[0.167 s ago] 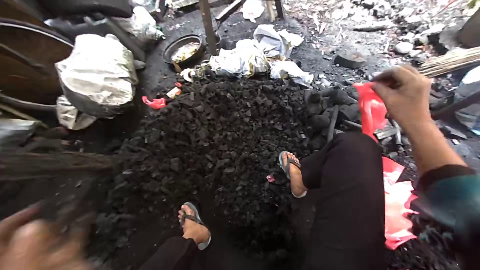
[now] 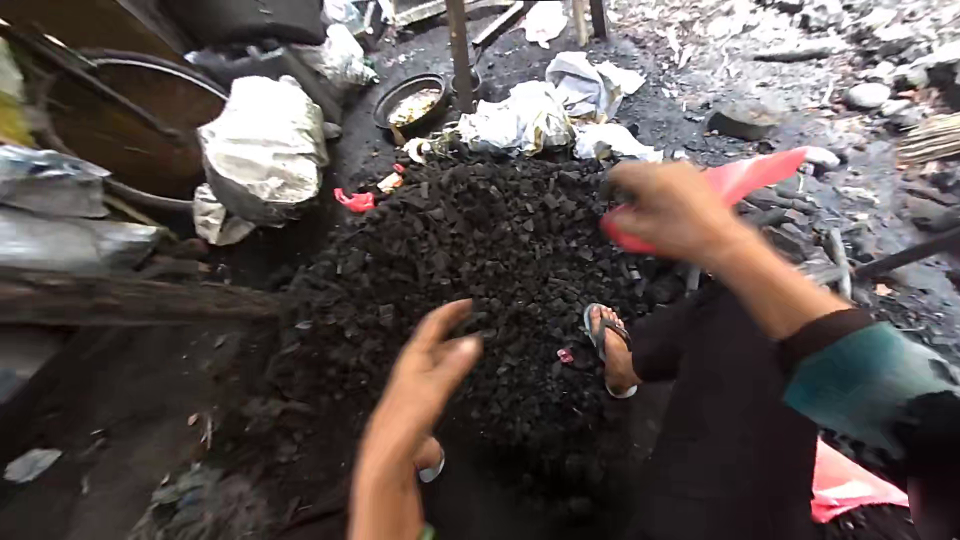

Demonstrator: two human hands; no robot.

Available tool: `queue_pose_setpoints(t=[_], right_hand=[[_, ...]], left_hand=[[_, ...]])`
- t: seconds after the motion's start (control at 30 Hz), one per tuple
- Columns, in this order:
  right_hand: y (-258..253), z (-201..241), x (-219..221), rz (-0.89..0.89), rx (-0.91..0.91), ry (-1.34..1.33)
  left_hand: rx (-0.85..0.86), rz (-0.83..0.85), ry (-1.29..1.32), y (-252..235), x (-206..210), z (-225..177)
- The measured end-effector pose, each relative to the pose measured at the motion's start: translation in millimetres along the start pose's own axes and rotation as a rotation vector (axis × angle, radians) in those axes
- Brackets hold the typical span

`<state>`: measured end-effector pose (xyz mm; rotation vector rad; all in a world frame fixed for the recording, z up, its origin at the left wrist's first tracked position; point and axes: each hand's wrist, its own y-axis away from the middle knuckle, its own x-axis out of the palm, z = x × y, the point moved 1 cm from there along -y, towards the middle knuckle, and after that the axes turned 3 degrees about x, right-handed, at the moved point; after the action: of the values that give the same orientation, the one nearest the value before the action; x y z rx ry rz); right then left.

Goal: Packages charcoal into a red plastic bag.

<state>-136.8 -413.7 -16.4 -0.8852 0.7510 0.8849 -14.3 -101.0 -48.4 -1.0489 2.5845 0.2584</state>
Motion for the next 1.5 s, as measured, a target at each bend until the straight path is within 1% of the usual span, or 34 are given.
queue_pose_setpoints(t=[0.03,0.07,0.13,0.2,0.27,0.33,0.4,0.43,0.5,0.6,0.7,0.73,0.77,0.8,0.87,0.9,0.93,0.97,1.03,1.07,1.1,1.13,1.2,1.23,1.27,1.3,1.33,1.4,1.43,1.47,1.5], right_hand=[[-3,23,22,0.109,-0.014,-0.085],[-4,44,43,0.228,-0.027,-0.179],[-6,74,75,0.454,-0.039,-0.394],[-7,86,94,0.568,-0.013,-0.574],[-6,87,103,0.542,0.036,-0.729],[-3,83,109,0.423,0.087,-0.916],[1,77,115,0.269,0.132,-1.082],[2,73,120,0.238,0.142,-1.12],[9,67,136,0.311,0.157,-1.144],[36,74,161,0.582,0.216,-1.222],[45,73,179,0.851,0.243,-1.158],[44,68,182,0.876,0.251,-1.14],[45,61,182,0.834,0.282,-1.165],[46,53,183,0.726,0.345,-1.249],[47,41,186,0.45,0.519,-1.532],[46,39,189,0.342,0.605,-1.671],[45,39,190,0.29,0.663,-1.768],[46,38,191,0.32,0.673,-1.791],[50,44,192,0.415,0.635,-1.651],[52,48,194,0.416,0.603,-1.566],[51,51,197,0.403,0.596,-1.502],[49,54,199,0.382,0.605,-1.421],[49,58,202,0.322,0.631,-1.274],[50,60,205,0.296,0.64,-1.256],[50,62,209,0.274,0.643,-1.268],[51,66,213,0.272,0.653,-1.295],[52,73,215,0.287,0.675,-1.323],[58,90,219,0.352,0.733,-1.375],[61,97,222,0.395,0.758,-1.391],[62,101,224,0.456,0.776,-1.407],[64,100,228,0.513,0.782,-1.423]], left_hand=[[-0.028,0.065,0.028,-6,20,3],[-0.053,0.09,0.068,-11,36,8],[-0.094,0.042,0.132,-17,52,15],[-0.076,-0.072,0.092,-22,50,28],[-0.04,-0.149,-0.03,-20,37,45],[-0.031,-0.187,-0.148,-15,24,54],[-0.039,-0.182,-0.167,-11,16,55],[-0.037,-0.175,-0.138,-9,14,55],[-0.029,-0.161,-0.03,-8,11,51],[-0.012,-0.214,0.209,-8,8,40],[-0.011,-0.41,0.424,-9,-4,33],[-0.026,-0.493,0.498,-9,-10,35],[-0.049,-0.57,0.573,-8,-15,39],[-0.072,-0.635,0.652,-7,-20,48],[-0.131,-0.734,0.802,-6,-22,67],[-0.164,-0.772,0.863,-6,-19,75],[-0.201,-0.815,0.923,-8,-14,83],[-0.246,-0.856,0.974,-9,-7,90],[-0.34,-0.891,1.03,-9,4,103],[-0.389,-0.903,1.003,-9,9,108],[-0.425,-0.924,0.933,-8,11,113],[-0.425,-0.941,0.845,-6,12,116],[-0.33,-0.985,0.546,0,13,120],[-0.272,-0.969,0.4,3,13,119],[-0.232,-0.918,0.298,5,14,116],[-0.228,-0.826,0.232,7,18,111],[-0.262,-0.681,0.199,9,25,104],[-0.363,-0.299,0.177,9,40,90],[-0.4,-0.154,0.168,7,46,88],[-0.415,-0.081,0.17,5,51,90],[-0.411,-0.062,0.196,5,53,92]])
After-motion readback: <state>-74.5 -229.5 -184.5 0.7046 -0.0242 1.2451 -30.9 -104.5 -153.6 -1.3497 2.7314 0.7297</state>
